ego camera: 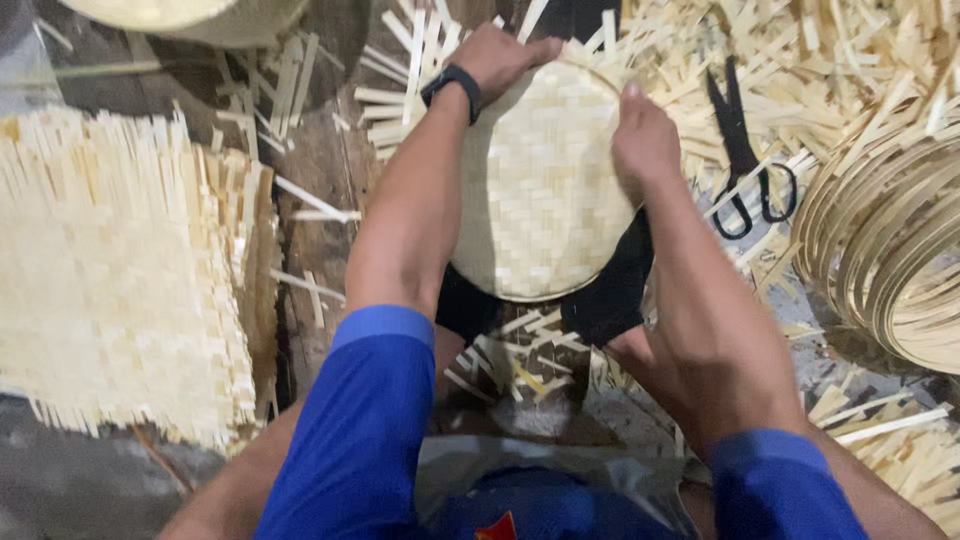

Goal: The person constructs bamboo trays by weaving thin strips together, attaching a circular rim, and using shears to trim the excess strips around the edge.

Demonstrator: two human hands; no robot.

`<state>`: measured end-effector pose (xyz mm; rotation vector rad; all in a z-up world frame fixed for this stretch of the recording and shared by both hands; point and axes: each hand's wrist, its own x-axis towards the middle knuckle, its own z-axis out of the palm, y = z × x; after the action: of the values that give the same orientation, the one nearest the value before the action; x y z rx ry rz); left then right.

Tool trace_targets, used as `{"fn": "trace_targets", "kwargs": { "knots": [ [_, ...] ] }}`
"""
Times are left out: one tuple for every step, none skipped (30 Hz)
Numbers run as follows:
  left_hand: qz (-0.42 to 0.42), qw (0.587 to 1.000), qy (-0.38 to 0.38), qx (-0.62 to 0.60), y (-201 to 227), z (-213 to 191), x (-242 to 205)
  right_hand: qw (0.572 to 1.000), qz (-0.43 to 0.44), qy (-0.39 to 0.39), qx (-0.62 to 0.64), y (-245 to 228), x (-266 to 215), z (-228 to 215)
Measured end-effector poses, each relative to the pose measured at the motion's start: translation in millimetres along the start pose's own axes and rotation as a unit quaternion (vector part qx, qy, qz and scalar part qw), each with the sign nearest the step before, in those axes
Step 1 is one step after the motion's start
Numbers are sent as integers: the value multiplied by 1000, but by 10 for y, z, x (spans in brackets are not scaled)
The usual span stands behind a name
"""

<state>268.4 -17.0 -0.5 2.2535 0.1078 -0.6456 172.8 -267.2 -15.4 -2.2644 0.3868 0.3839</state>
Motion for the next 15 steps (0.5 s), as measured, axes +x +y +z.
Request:
{"fn": "trace_targets", "kwargs": {
  "knots": [
    [7, 1000, 1, 2, 11, -36, 44, 994, -24, 61, -82, -36, -95, 17],
    [8, 1000, -12, -7, -13, -12, 32, 979, -45, 113, -166, -69, -203, 37],
    [8, 1000, -24, -16, -31, 10, 25, 979, -42, 112, -168, -136, -215, 46],
    [9, 999, -30, -16, -42, 27, 7, 989, 39, 80, -120, -205, -206, 54],
    [-2, 999, -36, -4, -48, 36, -19, 989, 119, 47, -71, -245, -215, 42],
    [-13, 999, -37, 7, -32, 29, -28, 989, 121, 48, -72, -280, -199, 23],
    [-11, 999, -40, 6, -15, 31, -39, 989, 119, 56, -70, -307, -164, 28],
    [-19, 999, -36, 6, -16, 28, -46, 989, 117, 64, -66, -306, -144, 42],
    [-27, 999, -32, 5, -29, 29, -46, 989, 119, 65, -65, -281, -152, 43],
    [-25, 999, -29, 7, -52, 7, -22, 989, 116, 65, -68, -275, -133, 48],
    [-8, 999, -32, 3, -92, 3, -3, 989, 113, 64, -70, -270, -119, 47],
    [10, 999, -37, 0, -162, 22, 2, 989, 112, 67, -68, -250, -136, 36],
    [180, 976, 109, -63, -288, 40, -40, 992, 87, 68, -55, -228, -172, 26],
    [340, 899, 247, -121, -473, 43, -129, 995, 60, 64, -43, -224, -193, 34],
    [304, 894, 329, 14, -721, 61, -334, 996, 56, 62, -42, -226, -197, 33]
  ]
}}
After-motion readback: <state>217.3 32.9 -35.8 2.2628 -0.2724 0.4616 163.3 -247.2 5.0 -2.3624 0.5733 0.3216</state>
